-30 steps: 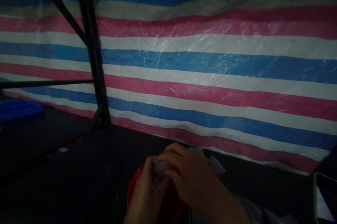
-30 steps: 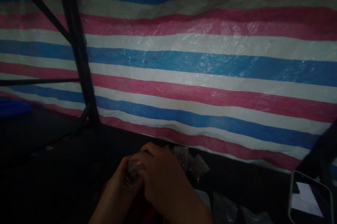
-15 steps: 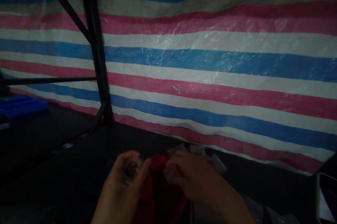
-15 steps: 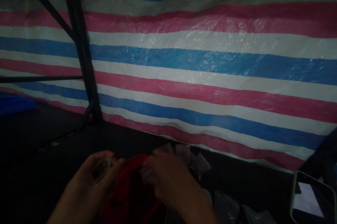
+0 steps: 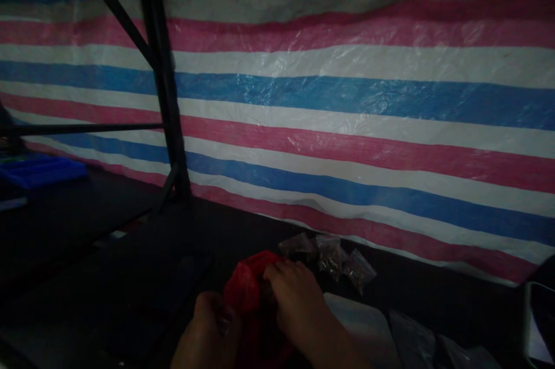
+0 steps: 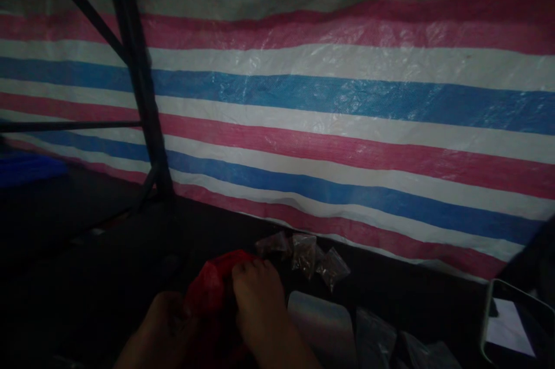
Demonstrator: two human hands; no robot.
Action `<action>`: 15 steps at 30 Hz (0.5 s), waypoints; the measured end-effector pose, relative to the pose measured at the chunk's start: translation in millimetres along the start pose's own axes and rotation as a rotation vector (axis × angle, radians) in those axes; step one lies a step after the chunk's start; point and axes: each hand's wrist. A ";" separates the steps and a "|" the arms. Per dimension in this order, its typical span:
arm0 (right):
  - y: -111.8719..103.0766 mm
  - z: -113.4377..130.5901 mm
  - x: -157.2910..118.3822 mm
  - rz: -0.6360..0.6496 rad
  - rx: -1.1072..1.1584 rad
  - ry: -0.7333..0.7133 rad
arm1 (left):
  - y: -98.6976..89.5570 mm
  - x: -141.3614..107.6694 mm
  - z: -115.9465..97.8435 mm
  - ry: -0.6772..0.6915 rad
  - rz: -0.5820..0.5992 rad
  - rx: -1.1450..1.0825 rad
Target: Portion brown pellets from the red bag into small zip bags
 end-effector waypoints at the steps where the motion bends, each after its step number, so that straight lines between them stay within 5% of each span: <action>1: -0.5 -1.9 -0.8 0.003 0.004 0.011 | -2.4 1.6 -2.0 0.002 -0.016 -0.013; 8: 5.7 -3.0 0.0 -0.015 0.120 -0.047 | -7.1 2.3 -14.8 -0.197 -0.029 -0.442; 15: 11.8 -8.6 -2.3 -0.088 0.305 -0.070 | -6.0 -1.0 -6.2 -0.177 0.053 -0.694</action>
Point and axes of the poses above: each hand's wrist, its own x-axis towards the middle knuckle, its own y-axis out of the palm, z = x × y, and after that the axes turned 5 degrees about -x, right-handed
